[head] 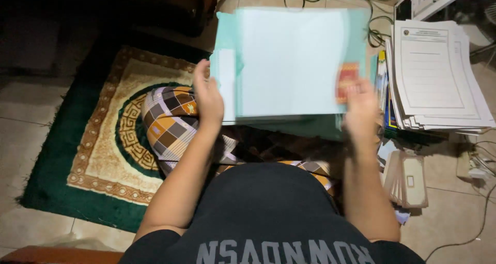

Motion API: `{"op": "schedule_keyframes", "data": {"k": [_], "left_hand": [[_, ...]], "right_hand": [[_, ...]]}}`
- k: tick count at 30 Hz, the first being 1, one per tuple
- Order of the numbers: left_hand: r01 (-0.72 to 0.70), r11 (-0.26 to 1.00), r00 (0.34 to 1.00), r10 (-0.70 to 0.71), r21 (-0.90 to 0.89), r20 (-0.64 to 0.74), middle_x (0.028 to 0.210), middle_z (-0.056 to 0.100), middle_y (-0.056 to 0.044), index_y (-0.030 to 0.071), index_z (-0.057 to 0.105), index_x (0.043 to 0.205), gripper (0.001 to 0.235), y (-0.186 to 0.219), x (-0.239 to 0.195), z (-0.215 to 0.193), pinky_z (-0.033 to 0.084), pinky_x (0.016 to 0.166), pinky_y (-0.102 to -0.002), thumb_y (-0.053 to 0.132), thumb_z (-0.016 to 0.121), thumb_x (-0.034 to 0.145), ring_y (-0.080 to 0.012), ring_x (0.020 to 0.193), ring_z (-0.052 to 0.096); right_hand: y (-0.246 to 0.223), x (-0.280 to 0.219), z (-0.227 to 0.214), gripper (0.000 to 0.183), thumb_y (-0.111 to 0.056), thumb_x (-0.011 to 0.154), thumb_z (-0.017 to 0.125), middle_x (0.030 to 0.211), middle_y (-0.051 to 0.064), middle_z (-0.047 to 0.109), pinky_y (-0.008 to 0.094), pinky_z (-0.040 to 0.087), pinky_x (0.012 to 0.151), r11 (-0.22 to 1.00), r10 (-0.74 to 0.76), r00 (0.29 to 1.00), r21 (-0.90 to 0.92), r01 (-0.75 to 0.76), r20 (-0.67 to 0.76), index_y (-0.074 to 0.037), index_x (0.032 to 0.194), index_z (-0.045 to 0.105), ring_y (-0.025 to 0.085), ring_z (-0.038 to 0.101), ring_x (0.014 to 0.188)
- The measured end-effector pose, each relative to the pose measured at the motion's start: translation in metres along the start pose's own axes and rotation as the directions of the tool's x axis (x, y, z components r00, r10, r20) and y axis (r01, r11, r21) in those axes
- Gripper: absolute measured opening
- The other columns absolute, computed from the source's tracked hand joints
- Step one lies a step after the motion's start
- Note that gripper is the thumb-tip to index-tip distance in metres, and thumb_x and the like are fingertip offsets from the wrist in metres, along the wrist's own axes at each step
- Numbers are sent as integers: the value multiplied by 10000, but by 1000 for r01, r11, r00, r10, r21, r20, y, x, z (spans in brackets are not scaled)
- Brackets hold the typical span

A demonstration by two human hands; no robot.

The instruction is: Folding paper invitations and inserting them into light blue folders.

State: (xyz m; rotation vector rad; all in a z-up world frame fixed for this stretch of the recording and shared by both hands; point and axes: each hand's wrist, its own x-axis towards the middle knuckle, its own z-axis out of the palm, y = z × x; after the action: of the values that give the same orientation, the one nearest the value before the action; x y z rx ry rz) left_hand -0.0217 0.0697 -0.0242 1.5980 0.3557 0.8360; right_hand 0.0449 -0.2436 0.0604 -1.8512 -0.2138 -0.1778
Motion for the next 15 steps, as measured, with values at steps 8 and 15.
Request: {"op": "schedule_keyframes", "data": {"k": [8,15], "left_hand": [[47,908,991,-96,417,97,1495,442,-213,70,511,1400,401,7,12,1,256,1215,-542,98,492,1000,-381,1467,351],[-419,629,877,92,655,472,1524,427,-297,25,576,1408,469,9,-6,44,234,1160,-688,145,575,955,-494,1479,298]], "right_hand": [[66,-20,73,151,-114,1066,480,788,-11,660,240,477,767,968,247,962,16,-251,120,-136,1106,624,62,570,724],[66,-26,82,198,-123,1083,443,813,26,673,283,505,797,975,221,967,-54,-216,127,-117,1190,609,99,594,758]]}}
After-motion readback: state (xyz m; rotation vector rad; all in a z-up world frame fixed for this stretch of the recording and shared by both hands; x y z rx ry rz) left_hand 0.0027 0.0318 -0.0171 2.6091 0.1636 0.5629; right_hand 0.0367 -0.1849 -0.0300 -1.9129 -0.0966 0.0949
